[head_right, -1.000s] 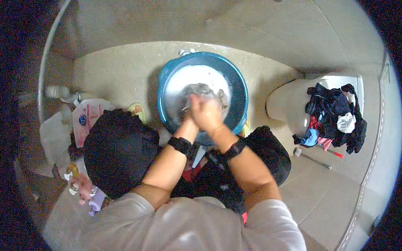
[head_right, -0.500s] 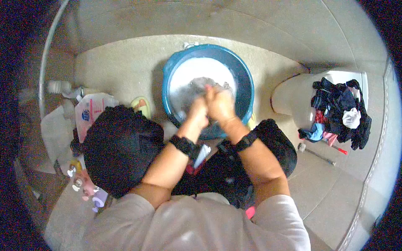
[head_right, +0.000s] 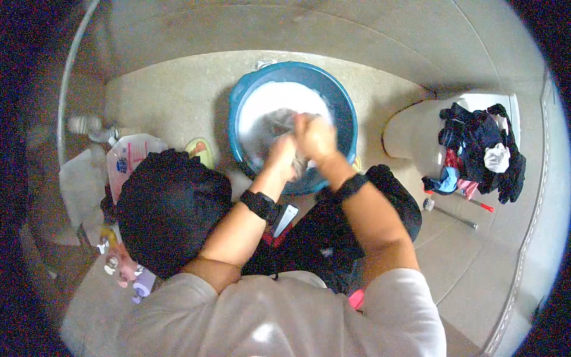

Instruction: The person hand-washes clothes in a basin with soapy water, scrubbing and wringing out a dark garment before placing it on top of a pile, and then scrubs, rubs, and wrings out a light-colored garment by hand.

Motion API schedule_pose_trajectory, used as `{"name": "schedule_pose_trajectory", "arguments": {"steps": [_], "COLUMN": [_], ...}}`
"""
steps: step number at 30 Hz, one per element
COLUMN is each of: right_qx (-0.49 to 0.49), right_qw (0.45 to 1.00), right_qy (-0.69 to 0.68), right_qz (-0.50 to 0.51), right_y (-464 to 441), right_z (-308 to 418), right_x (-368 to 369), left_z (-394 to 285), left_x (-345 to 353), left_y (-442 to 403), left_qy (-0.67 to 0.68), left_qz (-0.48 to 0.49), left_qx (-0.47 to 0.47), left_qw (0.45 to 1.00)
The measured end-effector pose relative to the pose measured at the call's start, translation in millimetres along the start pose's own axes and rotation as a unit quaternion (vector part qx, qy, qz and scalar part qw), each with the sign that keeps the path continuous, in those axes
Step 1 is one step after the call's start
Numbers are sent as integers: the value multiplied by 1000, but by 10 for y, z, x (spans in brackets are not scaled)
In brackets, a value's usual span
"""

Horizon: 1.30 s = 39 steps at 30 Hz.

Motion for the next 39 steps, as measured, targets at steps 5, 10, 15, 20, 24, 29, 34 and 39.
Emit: {"name": "schedule_pose_trajectory", "arguments": {"steps": [5,10,15,20,24,29,34,39], "right_qx": [88,95,55,55,-1,-2,14,6], "right_qw": [931,799,912,900,865,836,794,789], "right_qy": [-353,-590,-403,-427,-501,-548,-608,-614], "right_qz": [16,65,48,65,31,20,-6,-17], "right_y": [-280,-8,109,113,156,244,220,140], "right_z": [-856,-719,-739,-734,-713,-528,-484,-426], "right_x": [67,-324,-415,-260,-353,-395,-439,-434], "left_z": [-385,-787,-806,-914,-1067,-1312,-1147,-1038], "left_x": [344,166,209,198,113,468,417,294], "left_y": [166,140,249,309,311,613,454,285], "left_qy": [57,-63,-75,-112,-254,-541,-494,-349], "left_qz": [28,72,83,117,68,48,32,27], "left_qx": [-13,99,107,154,154,336,317,353], "left_qw": [998,990,988,975,952,770,809,868]}}
Point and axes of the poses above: each hand's wrist, its own y-axis away from the middle knuckle, its own x-axis out of the palm, z = x × y, the point moved 9 cm from there along -y, towards the middle knuckle, and after that the axes turned 8 degrees about -y, right-handed, at the moved point
